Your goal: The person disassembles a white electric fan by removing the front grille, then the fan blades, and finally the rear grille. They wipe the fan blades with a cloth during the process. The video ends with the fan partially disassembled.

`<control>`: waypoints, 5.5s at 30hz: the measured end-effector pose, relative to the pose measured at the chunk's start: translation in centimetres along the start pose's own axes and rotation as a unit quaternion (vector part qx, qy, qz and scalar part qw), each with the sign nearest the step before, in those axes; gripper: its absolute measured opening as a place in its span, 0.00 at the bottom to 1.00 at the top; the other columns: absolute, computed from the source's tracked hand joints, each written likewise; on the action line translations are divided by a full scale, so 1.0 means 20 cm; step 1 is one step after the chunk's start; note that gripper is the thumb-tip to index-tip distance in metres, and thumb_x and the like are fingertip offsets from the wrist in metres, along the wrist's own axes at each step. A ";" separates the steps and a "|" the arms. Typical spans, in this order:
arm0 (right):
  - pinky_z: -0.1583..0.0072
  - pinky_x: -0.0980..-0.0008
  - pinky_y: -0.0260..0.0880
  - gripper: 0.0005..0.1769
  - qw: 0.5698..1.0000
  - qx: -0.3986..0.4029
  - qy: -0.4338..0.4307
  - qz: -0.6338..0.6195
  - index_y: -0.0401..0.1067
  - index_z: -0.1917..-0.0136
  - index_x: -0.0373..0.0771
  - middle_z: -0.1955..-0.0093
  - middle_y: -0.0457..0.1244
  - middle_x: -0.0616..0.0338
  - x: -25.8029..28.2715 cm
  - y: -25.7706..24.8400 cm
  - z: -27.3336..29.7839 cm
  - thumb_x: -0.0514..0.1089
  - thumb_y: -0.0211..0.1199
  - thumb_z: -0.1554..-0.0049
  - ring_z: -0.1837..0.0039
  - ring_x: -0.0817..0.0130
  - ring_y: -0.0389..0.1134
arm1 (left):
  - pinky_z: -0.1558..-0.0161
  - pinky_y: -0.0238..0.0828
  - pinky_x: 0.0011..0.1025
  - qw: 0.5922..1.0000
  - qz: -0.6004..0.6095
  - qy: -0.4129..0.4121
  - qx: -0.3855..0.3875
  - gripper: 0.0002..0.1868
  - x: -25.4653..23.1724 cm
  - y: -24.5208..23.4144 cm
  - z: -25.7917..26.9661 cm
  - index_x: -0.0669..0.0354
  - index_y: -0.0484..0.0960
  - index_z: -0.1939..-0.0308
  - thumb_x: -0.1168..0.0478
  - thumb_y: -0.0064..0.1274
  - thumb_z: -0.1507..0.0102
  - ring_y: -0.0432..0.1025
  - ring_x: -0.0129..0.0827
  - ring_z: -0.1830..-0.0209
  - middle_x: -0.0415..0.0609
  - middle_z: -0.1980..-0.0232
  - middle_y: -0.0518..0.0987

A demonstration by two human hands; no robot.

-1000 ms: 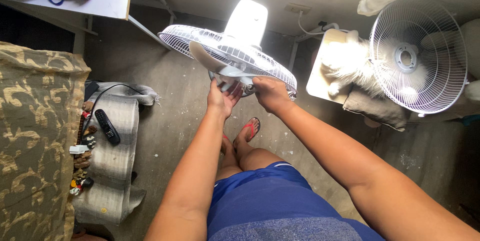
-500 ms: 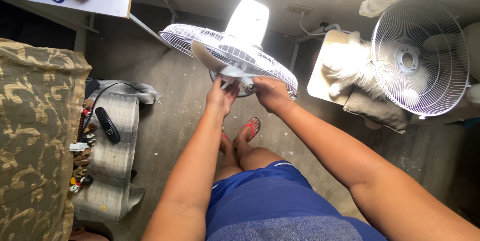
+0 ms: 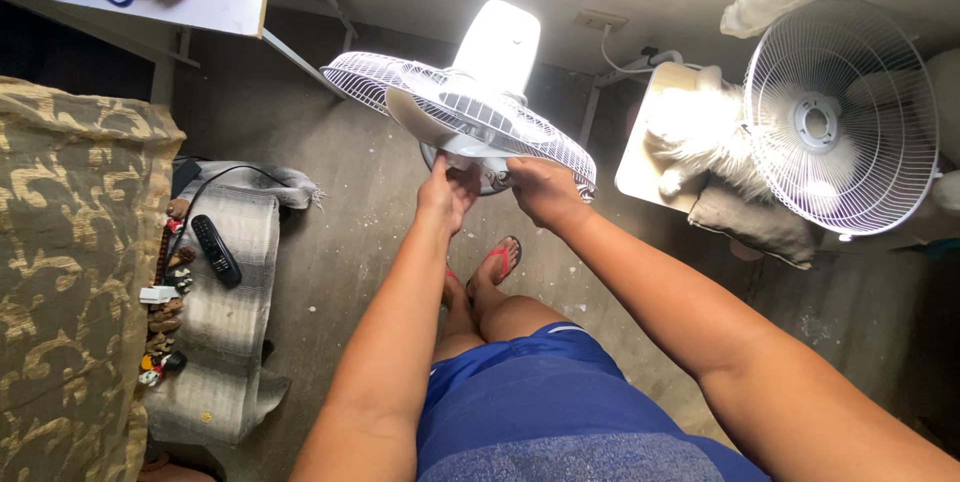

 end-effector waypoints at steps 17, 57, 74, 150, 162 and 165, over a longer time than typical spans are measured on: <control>0.52 0.58 0.69 0.09 1.000 0.003 0.023 0.010 0.66 0.56 0.39 0.58 0.65 0.54 -0.04 0.02 0.01 0.35 0.62 0.52 0.52 0.51 0.68 | 0.47 0.76 0.39 0.991 -0.089 0.098 -0.031 0.29 -0.07 -0.07 0.04 0.57 0.62 0.37 0.69 0.53 0.41 0.71 0.41 0.49 0.53 0.45 0.69; 0.51 0.54 0.69 0.24 0.985 -0.061 0.160 0.001 0.70 0.40 0.44 0.52 0.66 0.49 0.05 0.11 -0.07 0.50 0.68 0.49 0.52 0.46 0.68 | 0.67 0.74 0.24 0.654 -0.621 0.428 0.058 0.33 -0.79 0.52 0.52 0.60 0.78 0.49 0.67 0.74 0.58 0.73 0.29 0.69 0.45 0.53 0.79; 0.50 0.55 0.69 0.24 0.921 -0.191 0.341 -0.001 0.75 0.48 0.43 0.51 0.65 0.52 0.07 0.17 -0.03 0.58 0.70 0.52 0.51 0.50 0.69 | 0.59 0.76 0.31 0.570 -0.672 0.438 0.176 0.22 -0.77 0.62 0.43 0.50 0.82 0.55 0.55 0.72 0.50 0.79 0.37 0.62 0.44 0.58 0.82; 0.51 0.65 0.73 0.22 0.876 -0.089 0.430 -0.198 0.77 0.49 0.41 0.57 0.71 0.51 0.35 0.83 -0.23 0.51 0.72 0.56 0.54 0.59 0.75 | 0.33 0.60 0.43 0.438 -0.642 0.627 -0.057 0.22 -2.22 0.46 0.28 0.64 0.72 0.37 0.68 0.55 0.35 0.61 0.53 0.33 0.56 0.31 0.66; 0.49 0.63 0.72 0.27 0.920 0.015 0.346 -0.183 0.78 0.50 0.36 0.54 0.71 0.47 0.22 0.67 -0.02 0.53 0.74 0.60 0.54 0.55 0.74 | 0.48 0.68 0.44 0.562 -0.719 0.361 0.193 0.54 -1.27 0.38 0.77 0.73 0.65 0.34 0.37 0.64 0.51 0.72 0.56 0.48 0.61 0.48 0.77; 0.49 0.62 0.71 0.28 0.950 0.004 0.256 -0.180 0.78 0.50 0.35 0.53 0.71 0.46 0.30 0.57 0.04 0.52 0.75 0.61 0.52 0.55 0.73 | 0.41 0.69 0.39 0.404 -0.874 0.191 0.193 0.32 -0.95 0.20 0.67 0.56 0.86 0.58 0.35 0.66 0.52 0.76 0.53 0.55 0.55 0.60 0.84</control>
Point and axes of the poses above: each hand's wrist, its own z-axis away from the middle knuckle, its own y-axis out of the palm, x = y × z, the point moved 10 cm from there along -z, towards the middle knuckle
